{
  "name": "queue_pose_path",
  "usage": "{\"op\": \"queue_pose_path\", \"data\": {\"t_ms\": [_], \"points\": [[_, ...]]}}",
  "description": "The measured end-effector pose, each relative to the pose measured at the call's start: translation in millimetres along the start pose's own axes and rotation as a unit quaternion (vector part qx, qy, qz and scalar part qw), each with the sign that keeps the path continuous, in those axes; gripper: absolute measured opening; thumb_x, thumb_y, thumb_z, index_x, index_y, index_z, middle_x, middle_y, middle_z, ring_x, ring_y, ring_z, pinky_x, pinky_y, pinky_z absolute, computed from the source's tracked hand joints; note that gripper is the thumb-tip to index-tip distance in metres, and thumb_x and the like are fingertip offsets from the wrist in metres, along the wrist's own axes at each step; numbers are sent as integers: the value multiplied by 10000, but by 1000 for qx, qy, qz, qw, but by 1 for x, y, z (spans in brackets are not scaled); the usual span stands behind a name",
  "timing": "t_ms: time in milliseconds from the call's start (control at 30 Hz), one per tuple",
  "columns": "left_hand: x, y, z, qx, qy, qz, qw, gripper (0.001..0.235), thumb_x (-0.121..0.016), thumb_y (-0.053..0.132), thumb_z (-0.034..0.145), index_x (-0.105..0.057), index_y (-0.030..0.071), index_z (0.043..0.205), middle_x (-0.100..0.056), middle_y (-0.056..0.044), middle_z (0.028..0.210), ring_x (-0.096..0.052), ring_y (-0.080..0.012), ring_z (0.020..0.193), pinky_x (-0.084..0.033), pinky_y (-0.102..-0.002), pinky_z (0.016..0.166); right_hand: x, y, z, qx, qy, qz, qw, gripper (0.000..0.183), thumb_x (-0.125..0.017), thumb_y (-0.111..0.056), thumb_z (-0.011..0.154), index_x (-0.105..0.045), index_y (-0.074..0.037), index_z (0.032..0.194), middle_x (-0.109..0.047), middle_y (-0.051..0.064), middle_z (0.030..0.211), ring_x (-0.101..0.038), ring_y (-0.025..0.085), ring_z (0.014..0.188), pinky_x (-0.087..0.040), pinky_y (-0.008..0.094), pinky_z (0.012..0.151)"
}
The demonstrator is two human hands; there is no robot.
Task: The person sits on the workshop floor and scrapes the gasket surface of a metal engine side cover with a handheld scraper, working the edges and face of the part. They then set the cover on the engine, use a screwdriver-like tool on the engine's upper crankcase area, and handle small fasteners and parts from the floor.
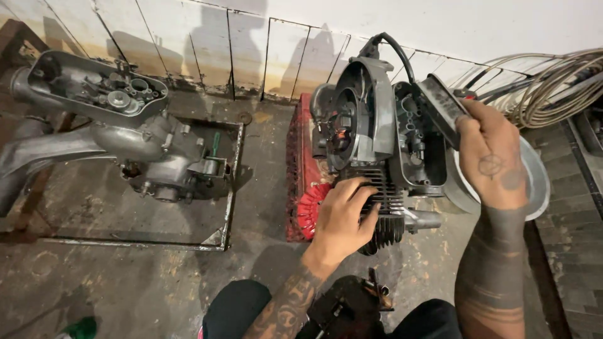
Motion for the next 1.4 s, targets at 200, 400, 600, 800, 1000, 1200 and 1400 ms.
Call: {"op": "queue_pose_path", "data": {"t_ms": [200, 400, 600, 800, 1000, 1200, 1400], "points": [[5, 2, 2, -2, 8, -28, 1000, 227, -710, 53, 840, -648, 6, 1053, -645, -120, 1159, -638, -321, 1054, -527, -402, 912, -10, -14, -7, 55, 20, -131, 990, 372, -479, -76, 1083, -701, 151, 1278, -621, 240, 894, -504, 282, 617, -390, 379, 470], [5, 1, 2, -6, 7, -35, 999, 264, -715, 43, 816, -652, -7, 1067, -637, -150, 1183, -631, -347, 1066, -525, -418, 927, -33, -14, -17, 44, -3, -166, 985, 497, -635, -75, 965, -607, 135, 1414, -574, 313, 1112, -619, 345, 740, -566, 402, 597], [1, -4, -2, -43, 36, 32, 998, 225, -772, 119, 817, -706, 96, 1030, -670, -80, 1069, -696, -324, 1042, -569, -387, 787, -45, -1, -17, -72, -29, -183, 980, 567, -692, -239, 891, -618, -103, 1437, -544, 269, 1230, -677, 576, 912, -604, 623, 736], [1, -3, -2, -33, 23, 17, 999, 229, -780, 101, 812, -716, 77, 1031, -669, -103, 1064, -689, -345, 1052, -574, -410, 814, -47, 4, -14, -107, -42, -179, 977, 600, -699, -279, 875, -596, -139, 1450, -513, 240, 1256, -673, 590, 920, -598, 646, 753], [3, -2, -5, -33, 24, 25, 999, 225, -770, 133, 842, -711, 87, 1054, -668, -109, 1092, -680, -339, 1082, -566, -420, 853, -41, 18, -13, -134, -88, -133, 978, 653, -742, -259, 840, -576, -160, 1464, -540, 235, 1277, -639, 579, 1059, -574, 647, 852], [-3, -7, -6, -28, 0, -2, 1000, 216, -750, 130, 858, -705, 76, 1063, -666, -120, 1103, -670, -360, 1088, -561, -451, 866, -36, 30, -7, -172, -121, -130, 969, 697, -781, -352, 790, -584, -295, 1455, -573, 136, 1338, -627, 456, 1196, -547, 604, 931], [-3, -6, -5, -29, 1, -3, 1000, 221, -732, 130, 866, -698, 82, 1079, -661, -126, 1100, -662, -372, 1087, -553, -466, 855, -39, 21, 14, -109, -141, -112, 978, 652, -785, -299, 809, -610, -179, 1425, -594, 222, 1254, -649, 475, 1137, -575, 579, 897]]}}
Point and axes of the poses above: each hand's wrist, its own z-axis towards the middle knuckle, its own x-axis out of the back of the hand, y = z × x, the point moved 9 cm from there along z, towards the middle knuckle
